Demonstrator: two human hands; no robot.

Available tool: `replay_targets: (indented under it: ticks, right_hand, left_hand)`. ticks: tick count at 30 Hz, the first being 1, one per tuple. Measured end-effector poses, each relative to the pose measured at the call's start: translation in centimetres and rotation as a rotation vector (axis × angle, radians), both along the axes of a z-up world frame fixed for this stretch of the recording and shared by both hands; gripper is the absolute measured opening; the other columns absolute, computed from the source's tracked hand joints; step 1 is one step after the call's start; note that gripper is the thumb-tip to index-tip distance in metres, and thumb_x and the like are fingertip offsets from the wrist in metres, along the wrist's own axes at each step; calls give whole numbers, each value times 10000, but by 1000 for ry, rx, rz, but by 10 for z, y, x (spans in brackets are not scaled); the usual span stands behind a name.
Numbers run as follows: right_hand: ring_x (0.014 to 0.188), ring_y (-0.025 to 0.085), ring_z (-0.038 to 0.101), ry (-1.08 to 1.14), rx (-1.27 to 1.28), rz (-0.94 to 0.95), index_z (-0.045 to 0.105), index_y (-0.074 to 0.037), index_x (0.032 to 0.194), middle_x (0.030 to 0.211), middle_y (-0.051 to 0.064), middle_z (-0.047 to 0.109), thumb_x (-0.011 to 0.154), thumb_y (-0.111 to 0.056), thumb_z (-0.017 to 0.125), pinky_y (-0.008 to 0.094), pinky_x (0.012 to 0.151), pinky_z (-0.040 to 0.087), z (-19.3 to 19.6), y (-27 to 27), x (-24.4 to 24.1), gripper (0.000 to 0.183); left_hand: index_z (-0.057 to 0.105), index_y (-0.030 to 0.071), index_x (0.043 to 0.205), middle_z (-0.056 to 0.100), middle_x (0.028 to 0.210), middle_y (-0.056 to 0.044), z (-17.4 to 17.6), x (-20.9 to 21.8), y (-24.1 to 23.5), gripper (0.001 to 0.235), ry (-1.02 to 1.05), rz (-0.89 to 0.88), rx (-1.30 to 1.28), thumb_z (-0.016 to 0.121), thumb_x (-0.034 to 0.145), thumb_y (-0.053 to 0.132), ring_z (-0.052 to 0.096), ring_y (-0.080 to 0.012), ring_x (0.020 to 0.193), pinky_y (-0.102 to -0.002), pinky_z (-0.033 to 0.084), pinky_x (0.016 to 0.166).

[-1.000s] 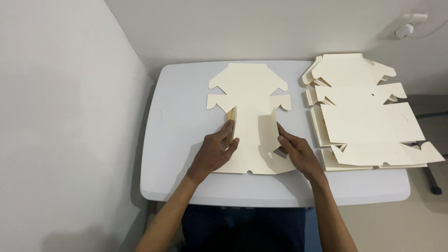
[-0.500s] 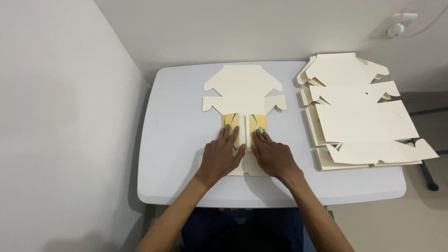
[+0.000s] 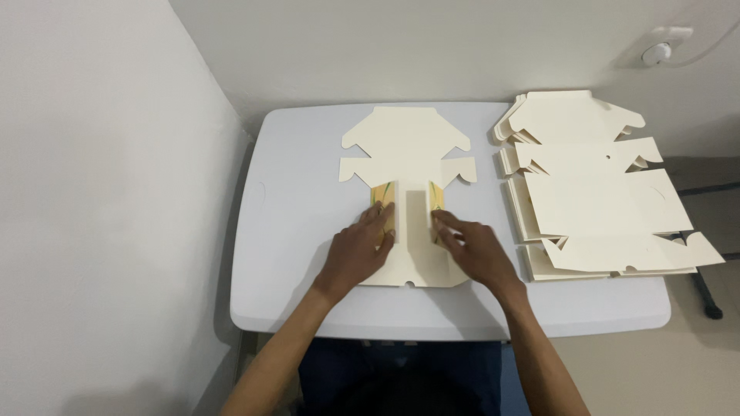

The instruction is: The person assembles a flat, pre-cut cardboard piece into a rectangular box by folding the side flaps and tucking the tabs into slots. They then fold the top flaps inward to close the box, which features a green and yellow logo.

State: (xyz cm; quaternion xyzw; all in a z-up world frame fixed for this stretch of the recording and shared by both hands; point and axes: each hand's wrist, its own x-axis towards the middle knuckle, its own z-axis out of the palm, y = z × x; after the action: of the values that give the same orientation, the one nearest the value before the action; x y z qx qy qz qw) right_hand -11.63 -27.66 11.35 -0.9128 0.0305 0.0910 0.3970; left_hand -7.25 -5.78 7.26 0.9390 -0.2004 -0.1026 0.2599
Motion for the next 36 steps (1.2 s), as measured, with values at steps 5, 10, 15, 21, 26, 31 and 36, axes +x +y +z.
replay_targets:
  ticks: [5, 10, 15, 21, 26, 31, 36]
  right_hand:
    - [1190, 440, 713, -330, 235, -206, 784, -18, 1242, 1159, 226, 792, 1097, -236, 650, 575, 1058, 579, -47, -46, -21, 294]
    - [1316, 420, 663, -512, 191, 57, 767, -98, 1264, 1245, 166, 791, 691, -529, 893, 610, 1194, 470, -69, -77, -49, 727]
    - [1495, 373, 481, -501, -286, 203, 737, -259, 1305, 1628, 87, 509, 612, -494, 989, 550, 1263, 411, -76, -60, -54, 774]
    - [1426, 333, 574, -374, -71, 91, 835, -204, 1008, 1630, 56, 470, 809, -172, 884, 535, 1267, 440, -68, -49, -50, 207]
    - [1386, 289, 616, -467, 31, 95, 765, -204, 1087, 1669, 69, 383, 814, -240, 891, 492, 1282, 439, -71, -50, -42, 303]
    - [1403, 421, 568, -486, 397, 100, 237, -98, 1627, 1727, 234, 184, 849, -59, 777, 570, 1205, 487, -71, -34, -29, 948]
    - [1199, 365, 688, -495, 17, 52, -32, -23, 1698, 1693, 297, 269, 847, -247, 874, 562, 1152, 538, -80, -17, -17, 1263]
  left_hand:
    - [591, 55, 1526, 610, 1498, -256, 7, -17, 38, 505, -97, 124, -275, 577, 1055, 238, 596, -480, 1355, -612, 530, 1076]
    - [789, 130, 1155, 830, 815, -37, -25, -25, 81, 329, -466, 81, -297, 861, 934, 364, 819, -228, 833, -403, 662, 853]
    - [675, 237, 1389, 508, 1521, -119, -53, -26, 79, 850, -565, -280, -92, 852, 730, 744, 507, -415, 1440, -622, 419, 1164]
    - [782, 242, 1217, 403, 1651, -131, -31, -29, 61, 455, -479, -306, 8, 876, 840, 479, 483, -414, 1489, -634, 454, 1177]
    - [780, 266, 1149, 417, 1659, -78, -29, -23, 51, 285, -607, -335, 118, 776, 950, 470, 424, -371, 1543, -646, 436, 1191]
    - [755, 286, 1119, 447, 1649, -31, -39, -6, 43, 184, -556, -365, 28, 653, 1046, 421, 579, -319, 1433, -570, 524, 1143]
    - [783, 199, 1025, 616, 1530, 0, -16, -8, 41, 102, -409, -330, -94, 726, 1016, 283, 800, -364, 1014, -494, 692, 907]
